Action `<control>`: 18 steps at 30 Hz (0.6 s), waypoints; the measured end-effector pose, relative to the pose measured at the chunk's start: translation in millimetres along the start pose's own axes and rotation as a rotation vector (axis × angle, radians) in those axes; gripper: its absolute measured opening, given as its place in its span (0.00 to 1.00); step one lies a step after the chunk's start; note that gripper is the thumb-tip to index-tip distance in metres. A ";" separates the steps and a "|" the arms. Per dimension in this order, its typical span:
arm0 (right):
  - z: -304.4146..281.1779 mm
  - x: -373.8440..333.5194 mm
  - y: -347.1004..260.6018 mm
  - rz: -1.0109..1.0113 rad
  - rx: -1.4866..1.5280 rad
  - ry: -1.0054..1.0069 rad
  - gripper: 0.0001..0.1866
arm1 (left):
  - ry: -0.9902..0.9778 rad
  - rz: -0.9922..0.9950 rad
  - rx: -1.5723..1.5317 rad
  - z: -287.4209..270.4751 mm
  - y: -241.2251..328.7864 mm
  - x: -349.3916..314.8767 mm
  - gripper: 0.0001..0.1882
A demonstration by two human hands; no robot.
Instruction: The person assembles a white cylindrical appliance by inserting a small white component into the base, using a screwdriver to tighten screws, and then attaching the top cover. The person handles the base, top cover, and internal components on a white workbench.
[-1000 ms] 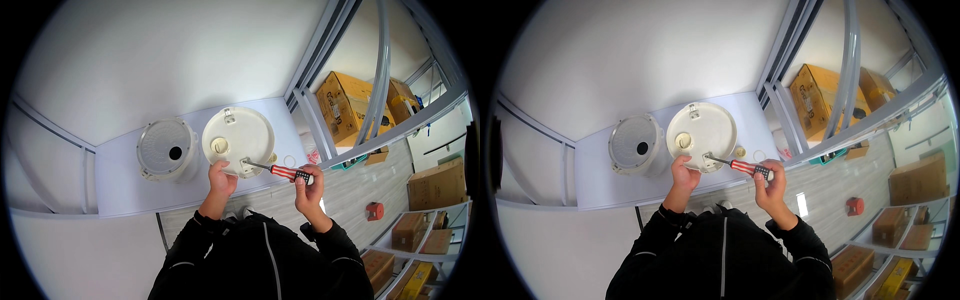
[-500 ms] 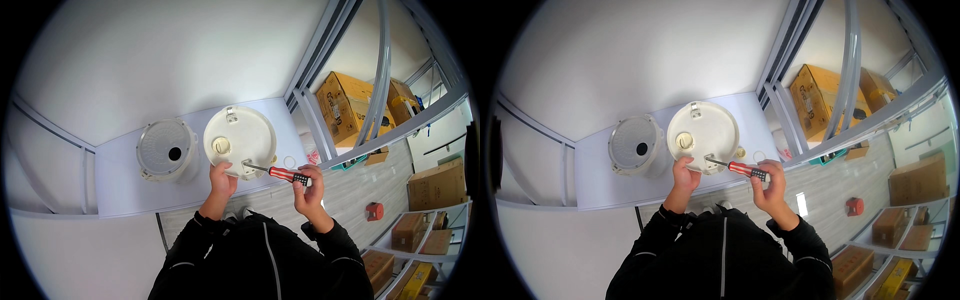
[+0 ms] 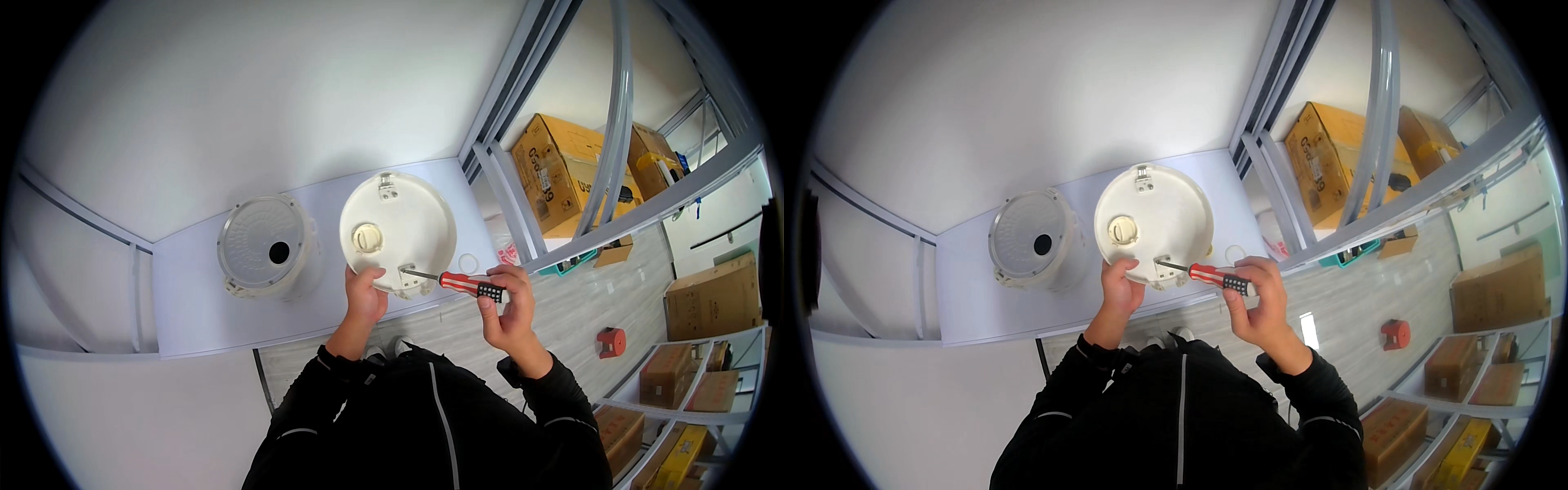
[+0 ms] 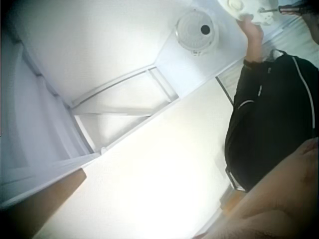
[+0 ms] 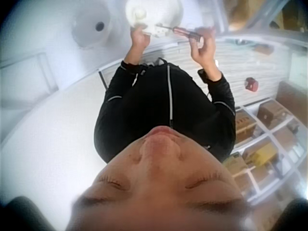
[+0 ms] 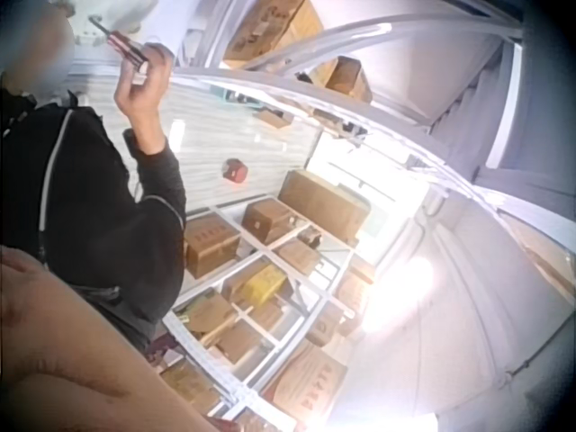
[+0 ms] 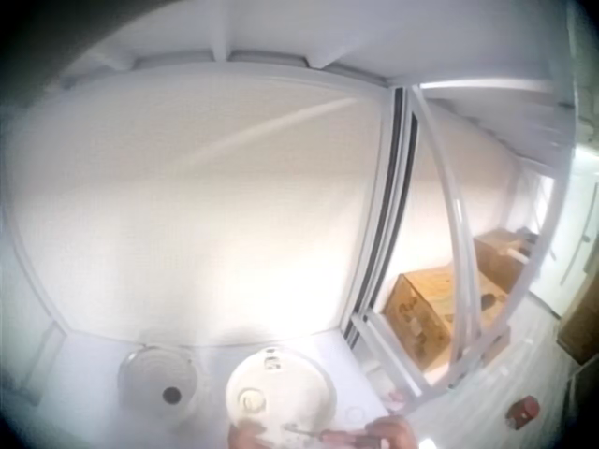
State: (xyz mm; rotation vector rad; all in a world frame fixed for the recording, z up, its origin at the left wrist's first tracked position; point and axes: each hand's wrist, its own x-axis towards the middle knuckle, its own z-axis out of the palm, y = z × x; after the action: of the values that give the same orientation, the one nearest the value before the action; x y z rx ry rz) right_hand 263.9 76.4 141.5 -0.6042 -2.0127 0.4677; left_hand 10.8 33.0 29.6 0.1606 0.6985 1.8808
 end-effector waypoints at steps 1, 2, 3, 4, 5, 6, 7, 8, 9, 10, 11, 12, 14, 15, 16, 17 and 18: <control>-1.0 0.8 -1.1 -0.005 -0.003 -0.004 0.18 | 0.010 0.004 0.003 -1.6 -2.3 0.2 0.33; -2.0 1.5 -2.1 -0.010 -0.005 -0.009 0.17 | 0.019 0.008 0.006 -3.0 -4.1 0.4 0.32; -3.4 2.3 -2.8 -0.016 -0.008 -0.013 0.17 | 0.020 0.015 0.033 -4.1 -5.9 0.5 0.34; -4.8 3.0 -3.3 -0.015 -0.008 -0.016 0.17 | 0.021 0.023 0.059 -5.1 -7.5 0.5 0.35; -6.1 3.7 -3.7 -0.014 -0.007 -0.019 0.17 | 0.022 0.031 0.086 -6.2 -9.2 0.6 0.36; -7.3 4.2 -4.2 -0.012 -0.008 -0.020 0.17 | 0.020 0.036 0.095 -8.1 -10.8 1.2 0.36; -8.7 5.2 -4.8 -0.016 -0.012 -0.031 0.17 | 0.017 0.042 0.103 -10.2 -12.0 1.9 0.36; -10.1 6.9 -5.4 -0.020 -0.017 -0.042 0.17 | 0.014 0.048 0.111 -12.2 -13.4 2.3 0.36; -11.4 8.6 -6.2 -0.023 -0.021 -0.052 0.17 | 0.011 0.057 0.108 -12.0 -14.1 2.0 0.35; -12.4 10.4 -7.4 -0.029 -0.031 -0.065 0.17 | 0.008 0.066 0.105 -11.7 -15.0 1.6 0.34; -13.2 12.2 -8.7 -0.035 -0.040 -0.077 0.17 | 0.004 0.074 0.102 -11.5 -15.7 1.3 0.33; -13.5 13.3 -9.3 -0.042 -0.049 -0.091 0.17 | 0.011 0.071 0.128 -13.2 -16.6 0.9 0.33; -12.8 11.5 -7.6 -0.039 -0.054 -0.110 0.17 | 0.023 0.065 0.180 -16.5 -18.5 0.3 0.33; -12.5 11.5 -7.2 -0.038 -0.057 -0.119 0.17 | 0.018 0.069 0.179 -16.8 -19.3 0.6 0.33; -12.2 11.9 -7.4 -0.041 -0.049 -0.115 0.17 | 0.013 0.074 0.179 -16.9 -20.3 0.9 0.33; -11.6 12.7 -8.2 -0.044 -0.041 -0.110 0.17 | 0.008 0.078 0.179 -17.1 -21.4 1.1 0.33; -11.3 13.4 -8.5 -0.046 -0.033 -0.105 0.17 | 0.015 0.077 0.173 -15.2 -21.4 0.6 0.33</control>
State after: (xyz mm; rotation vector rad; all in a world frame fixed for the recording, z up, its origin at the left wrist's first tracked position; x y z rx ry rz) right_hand 266.2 78.3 160.7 -0.5620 -2.1329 0.4473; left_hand 21.4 33.0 5.6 0.2881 0.8763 1.8953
